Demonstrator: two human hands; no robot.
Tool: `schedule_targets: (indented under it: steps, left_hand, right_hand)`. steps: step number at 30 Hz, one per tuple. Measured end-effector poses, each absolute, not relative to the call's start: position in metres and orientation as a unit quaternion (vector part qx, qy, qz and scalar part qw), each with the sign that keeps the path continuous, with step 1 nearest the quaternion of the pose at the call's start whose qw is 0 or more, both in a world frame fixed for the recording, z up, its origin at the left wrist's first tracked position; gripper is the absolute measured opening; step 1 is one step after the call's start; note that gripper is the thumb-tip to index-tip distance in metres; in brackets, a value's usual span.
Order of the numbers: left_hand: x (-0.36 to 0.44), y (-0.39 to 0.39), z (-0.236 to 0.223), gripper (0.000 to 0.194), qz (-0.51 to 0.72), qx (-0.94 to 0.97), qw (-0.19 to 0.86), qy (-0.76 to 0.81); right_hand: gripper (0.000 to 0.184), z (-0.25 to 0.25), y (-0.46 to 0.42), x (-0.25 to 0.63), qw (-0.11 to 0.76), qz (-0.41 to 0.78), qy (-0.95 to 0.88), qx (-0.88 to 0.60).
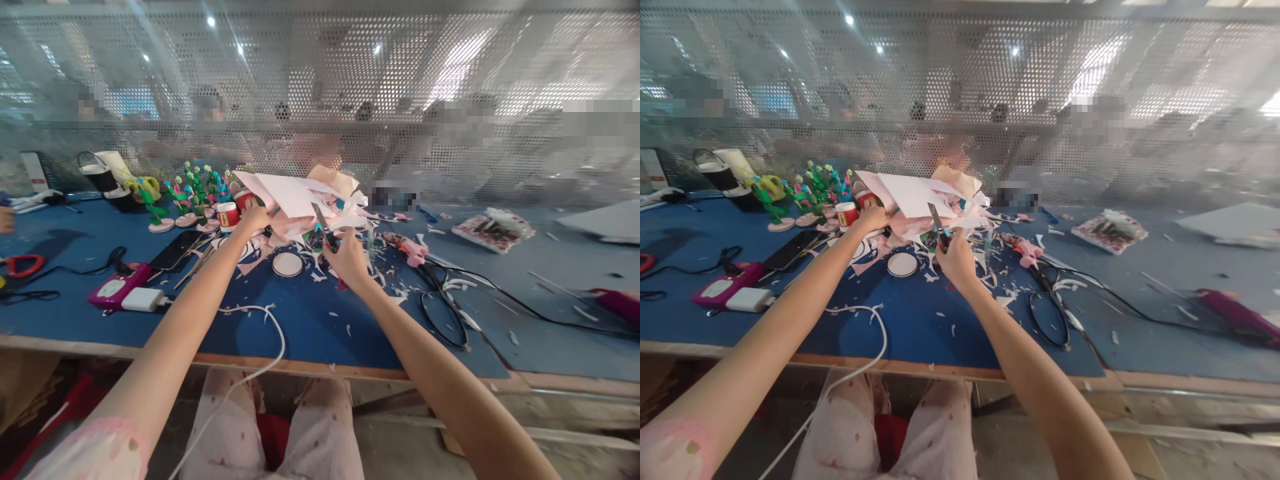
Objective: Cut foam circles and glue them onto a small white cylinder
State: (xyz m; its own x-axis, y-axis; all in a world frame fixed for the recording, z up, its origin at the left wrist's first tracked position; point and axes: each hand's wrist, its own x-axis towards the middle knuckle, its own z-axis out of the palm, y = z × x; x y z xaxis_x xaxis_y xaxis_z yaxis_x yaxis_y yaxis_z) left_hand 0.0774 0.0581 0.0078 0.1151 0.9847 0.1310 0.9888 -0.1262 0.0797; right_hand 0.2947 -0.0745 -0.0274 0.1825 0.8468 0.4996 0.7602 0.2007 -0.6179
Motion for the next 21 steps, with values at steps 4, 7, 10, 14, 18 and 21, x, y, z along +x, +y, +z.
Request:
schedule_targets:
  steps: [4, 7, 10, 14, 18, 21]
  left_hand:
    - [0.075, 0.058, 0.001, 0.072, -0.099, -0.752, -0.001, -0.651]
    - [0.074, 0.059, -0.003, 0.077, -0.128, -0.767, -0.009, -0.628]
    - [0.072, 0.061, -0.007, 0.09, -0.159, -0.757, -0.063, -0.63]
    - [0.069, 0.066, -0.009, 0.089, -0.231, -0.744, -0.118, -0.615]
    - [0.066, 0.07, -0.009, 0.084, -0.159, -0.766, -0.13, -0.609]
    - [0.065, 0.069, -0.009, 0.106, -0.134, -0.771, -0.056, -0.621]
  right_hand:
    - [0.032, -0.028, -0.075, 0.297, 0.412, 0.02, -0.619, -0.668]
    - [0.034, -0.031, -0.072, 0.301, 0.406, 0.032, -0.594, -0.694]
    - [0.034, -0.032, -0.069, 0.307, 0.408, 0.038, -0.568, -0.714]
    - [0.033, -0.028, -0.068, 0.309, 0.422, 0.05, -0.556, -0.714]
    - [0.037, -0.025, -0.073, 0.3, 0.407, 0.083, -0.599, -0.685]
    - [0.036, -0.03, -0.078, 0.292, 0.395, 0.101, -0.631, -0.661]
